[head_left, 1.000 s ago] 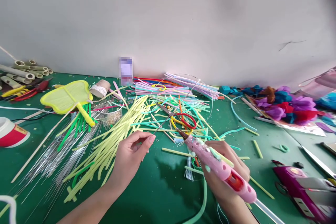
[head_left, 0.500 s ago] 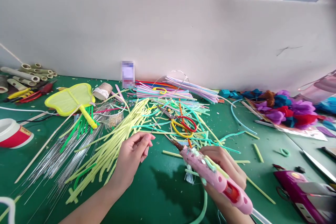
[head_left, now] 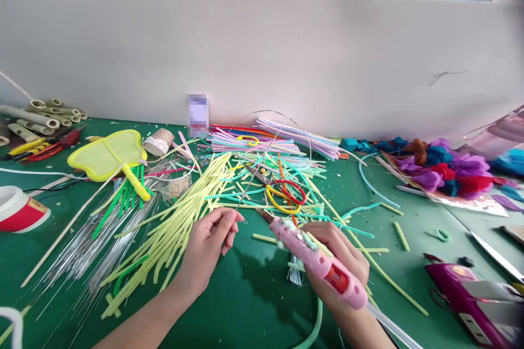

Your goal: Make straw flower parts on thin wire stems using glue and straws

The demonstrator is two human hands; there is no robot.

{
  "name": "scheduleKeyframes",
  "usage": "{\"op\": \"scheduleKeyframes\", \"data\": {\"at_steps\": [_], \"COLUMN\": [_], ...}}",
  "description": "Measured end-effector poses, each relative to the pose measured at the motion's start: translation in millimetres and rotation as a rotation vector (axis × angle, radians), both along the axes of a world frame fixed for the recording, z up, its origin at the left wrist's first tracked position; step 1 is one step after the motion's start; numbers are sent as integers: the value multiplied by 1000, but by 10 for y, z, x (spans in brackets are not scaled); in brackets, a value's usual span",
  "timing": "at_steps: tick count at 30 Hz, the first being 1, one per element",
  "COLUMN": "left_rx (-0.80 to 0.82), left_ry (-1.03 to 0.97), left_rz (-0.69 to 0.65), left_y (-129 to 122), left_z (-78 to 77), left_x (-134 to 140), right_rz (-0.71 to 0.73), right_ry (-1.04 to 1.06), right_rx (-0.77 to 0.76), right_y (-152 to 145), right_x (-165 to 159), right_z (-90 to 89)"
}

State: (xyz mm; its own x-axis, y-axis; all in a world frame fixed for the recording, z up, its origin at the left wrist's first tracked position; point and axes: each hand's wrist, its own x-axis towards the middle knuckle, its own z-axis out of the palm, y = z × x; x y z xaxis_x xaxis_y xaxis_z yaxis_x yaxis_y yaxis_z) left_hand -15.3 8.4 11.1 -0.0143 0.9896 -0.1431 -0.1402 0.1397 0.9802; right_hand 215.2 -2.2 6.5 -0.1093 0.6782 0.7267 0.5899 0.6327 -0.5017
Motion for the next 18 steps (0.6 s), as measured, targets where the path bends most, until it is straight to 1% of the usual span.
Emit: {"op": "scheduleKeyframes", "data": {"at_steps": [6, 13, 16, 18], "left_rx": [-4, 8, 40, 122], "left_ry": [6, 23, 101, 220], "left_rz": [14, 36, 27, 26], "left_y": [12, 14, 14, 25], "left_z": [6, 21, 19, 7], "left_x": [-9, -17, -31, -55], "right_rz": [5, 42, 27, 14], "right_ry": [8, 0, -3, 8], "right_rx": [20, 9, 17, 44], "right_y": [-6, 0, 4, 1], "right_x": [21, 20, 29, 29], "right_z": [20, 47, 21, 7]}}
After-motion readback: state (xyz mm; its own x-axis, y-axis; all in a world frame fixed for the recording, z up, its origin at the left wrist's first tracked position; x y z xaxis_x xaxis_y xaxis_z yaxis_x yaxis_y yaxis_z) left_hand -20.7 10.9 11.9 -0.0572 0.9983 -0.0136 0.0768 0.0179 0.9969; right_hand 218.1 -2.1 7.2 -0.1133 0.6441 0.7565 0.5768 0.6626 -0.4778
